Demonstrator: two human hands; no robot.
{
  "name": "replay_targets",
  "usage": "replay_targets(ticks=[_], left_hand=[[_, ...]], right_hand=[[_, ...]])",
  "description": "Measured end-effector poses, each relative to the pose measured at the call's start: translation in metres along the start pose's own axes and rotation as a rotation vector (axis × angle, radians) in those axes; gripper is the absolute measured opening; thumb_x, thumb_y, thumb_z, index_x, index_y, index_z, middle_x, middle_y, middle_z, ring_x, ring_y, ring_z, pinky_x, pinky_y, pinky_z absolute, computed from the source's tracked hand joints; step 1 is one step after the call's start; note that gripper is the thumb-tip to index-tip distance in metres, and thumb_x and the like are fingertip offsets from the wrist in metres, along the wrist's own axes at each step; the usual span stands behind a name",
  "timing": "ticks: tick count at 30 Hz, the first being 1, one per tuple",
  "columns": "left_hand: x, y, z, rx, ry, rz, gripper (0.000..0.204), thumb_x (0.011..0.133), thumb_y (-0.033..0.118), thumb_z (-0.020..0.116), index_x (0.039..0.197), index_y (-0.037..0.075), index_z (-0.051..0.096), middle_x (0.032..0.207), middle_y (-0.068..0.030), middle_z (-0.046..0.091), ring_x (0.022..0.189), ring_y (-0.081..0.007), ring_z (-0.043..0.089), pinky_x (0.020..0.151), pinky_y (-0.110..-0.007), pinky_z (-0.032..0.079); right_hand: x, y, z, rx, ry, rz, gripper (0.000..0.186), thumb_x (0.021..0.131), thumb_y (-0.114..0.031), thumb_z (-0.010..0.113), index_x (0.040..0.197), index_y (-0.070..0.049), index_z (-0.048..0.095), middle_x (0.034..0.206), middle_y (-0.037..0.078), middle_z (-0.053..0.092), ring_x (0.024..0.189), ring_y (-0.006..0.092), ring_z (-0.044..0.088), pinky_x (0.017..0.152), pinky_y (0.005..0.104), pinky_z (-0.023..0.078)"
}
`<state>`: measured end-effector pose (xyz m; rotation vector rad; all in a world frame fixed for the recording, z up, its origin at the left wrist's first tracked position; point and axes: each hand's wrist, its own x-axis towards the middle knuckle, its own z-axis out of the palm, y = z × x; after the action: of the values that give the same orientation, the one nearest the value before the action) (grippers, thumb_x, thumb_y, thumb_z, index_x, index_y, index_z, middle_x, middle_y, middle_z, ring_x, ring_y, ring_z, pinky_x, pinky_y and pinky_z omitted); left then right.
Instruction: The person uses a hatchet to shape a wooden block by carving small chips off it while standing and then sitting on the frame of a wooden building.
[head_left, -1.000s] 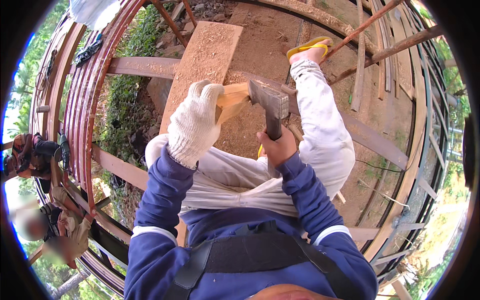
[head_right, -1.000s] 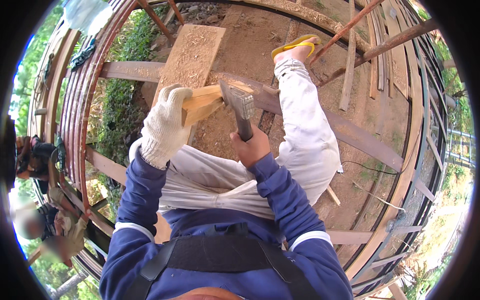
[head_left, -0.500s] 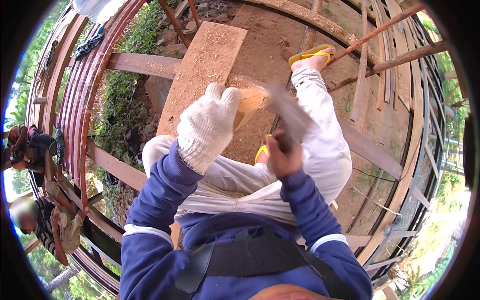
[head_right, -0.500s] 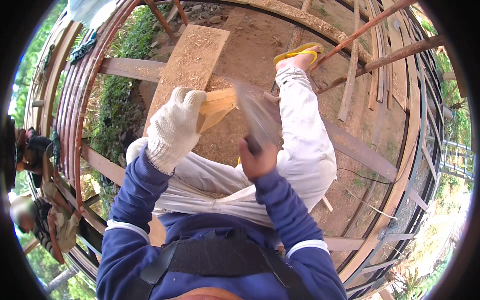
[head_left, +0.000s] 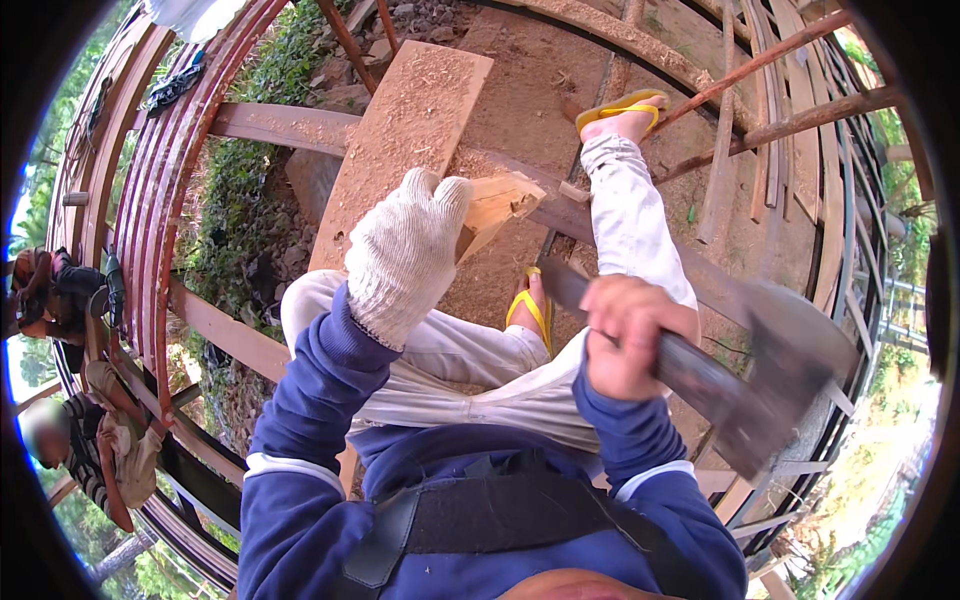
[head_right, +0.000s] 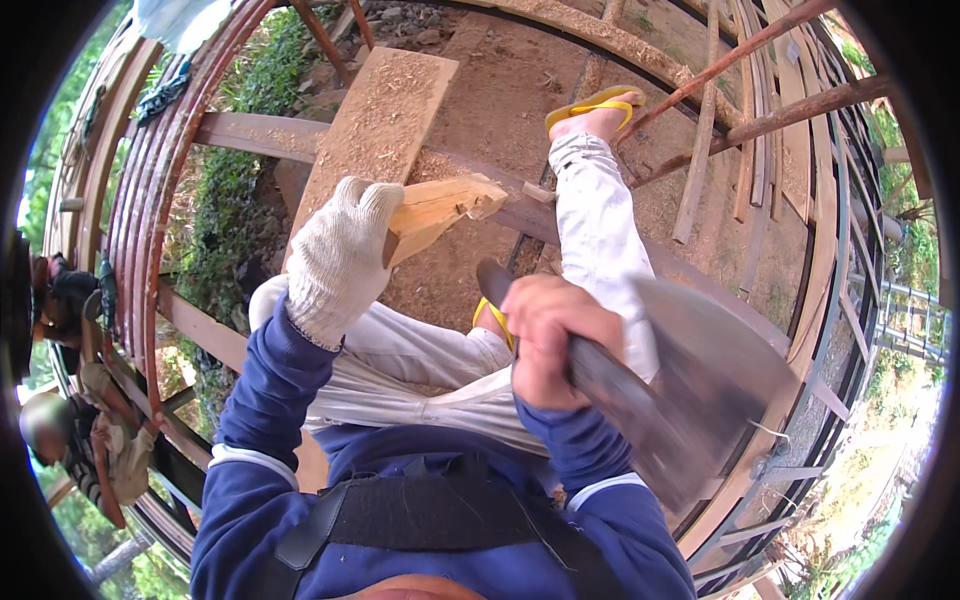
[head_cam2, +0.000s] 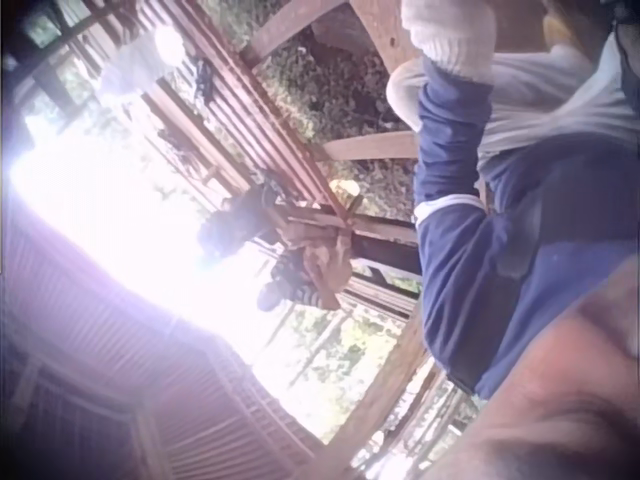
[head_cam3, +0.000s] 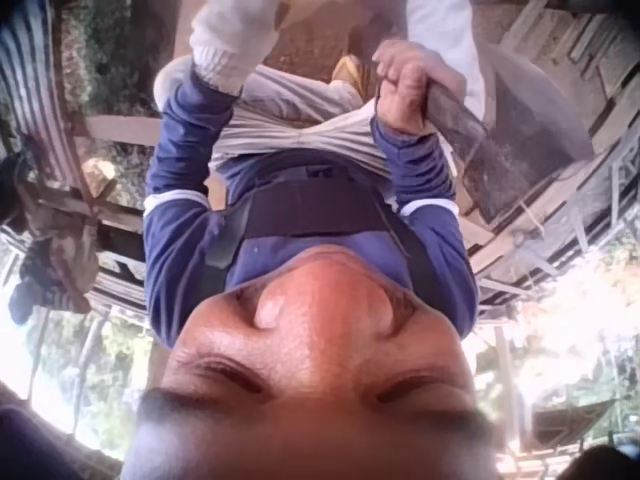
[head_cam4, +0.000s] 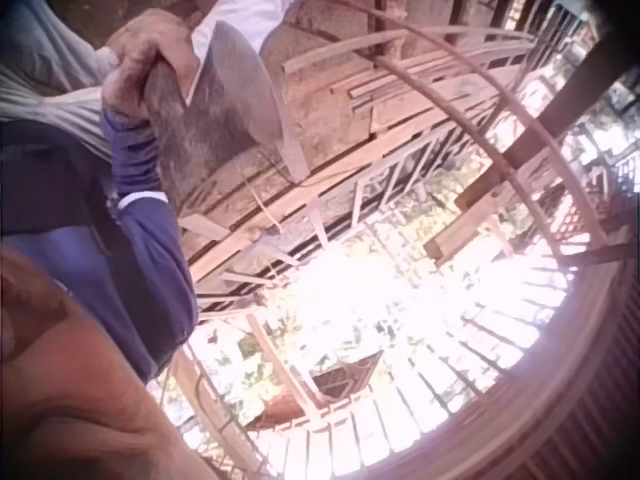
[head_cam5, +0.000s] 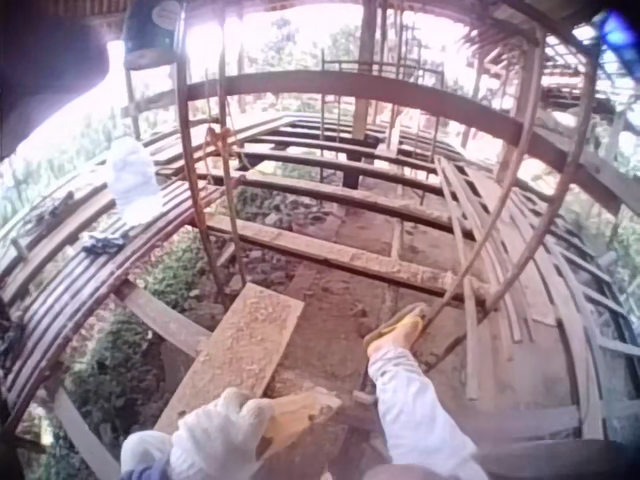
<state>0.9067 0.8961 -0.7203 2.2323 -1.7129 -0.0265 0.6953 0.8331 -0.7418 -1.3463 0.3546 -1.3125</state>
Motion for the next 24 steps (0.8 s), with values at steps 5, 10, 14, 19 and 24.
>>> replay_targets(ticks=[5, 10, 14, 19, 24], left_hand=[[0.009, -0.001, -0.009, 0.069, 0.000, -0.009, 0.026, 0.083, 0.011, 0.069, 0.107, 0.011, 0.061, 0.095, -0.0130, 0.062, 0.080, -0.0331, 0.069, 0.065, -0.045, 0.056], [0.007, -0.004, -0.002, 0.042, 0.067, -0.011, 0.027, 0.083, 0.010, 0.069, 0.108, 0.011, 0.061, 0.096, -0.0132, 0.062, 0.081, -0.0337, 0.069, 0.066, -0.045, 0.055], [-0.010, -0.006, 0.003, 0.004, 0.033, -0.013, 0.025, 0.084, 0.015, 0.070, 0.108, 0.012, 0.061, 0.093, -0.0127, 0.061, 0.080, -0.0330, 0.068, 0.066, -0.045, 0.055], [-0.001, 0.000, 0.002, -0.007, 0.050, -0.001, 0.027, 0.083, 0.015, 0.071, 0.108, 0.012, 0.062, 0.092, -0.0123, 0.061, 0.081, -0.0325, 0.068, 0.067, -0.044, 0.055], [0.004, -0.007, -0.001, 0.081, 0.004, -0.028, 0.038, 0.080, 0.008, 0.073, 0.116, 0.014, 0.063, 0.099, -0.0120, 0.063, 0.087, -0.0345, 0.068, 0.073, -0.045, 0.055]], right_hand=[[-0.044, 0.082, -0.033, -0.531, -0.115, 0.863, 0.016, 0.092, -0.013, 0.073, 0.091, -0.002, 0.062, 0.069, 0.004, 0.062, 0.059, 0.0132, 0.061, 0.054, 0.0296, 0.049], [-0.013, 0.012, -0.012, -0.334, -0.048, 0.788, 0.010, 0.094, -0.009, 0.070, 0.093, -0.001, 0.064, 0.068, 0.003, 0.063, 0.057, 0.0118, 0.060, 0.056, 0.0290, 0.048], [0.033, -0.029, 0.007, 0.114, -0.020, -0.015, 0.012, 0.098, -0.005, 0.064, 0.104, -0.002, 0.053, 0.077, 0.008, 0.061, 0.062, 0.0170, 0.057, 0.063, 0.0365, 0.052], [-0.013, 0.025, -0.005, -0.213, 0.049, 0.357, 0.010, 0.099, -0.013, 0.064, 0.102, -0.005, 0.058, 0.073, 0.006, 0.061, 0.060, 0.0170, 0.058, 0.059, 0.0356, 0.049], [-0.044, 0.079, -0.029, -0.520, -0.147, 0.886, 0.016, 0.091, -0.016, 0.073, 0.086, -0.004, 0.064, 0.065, 0.003, 0.062, 0.058, 0.0144, 0.059, 0.056, 0.0344, 0.048]])
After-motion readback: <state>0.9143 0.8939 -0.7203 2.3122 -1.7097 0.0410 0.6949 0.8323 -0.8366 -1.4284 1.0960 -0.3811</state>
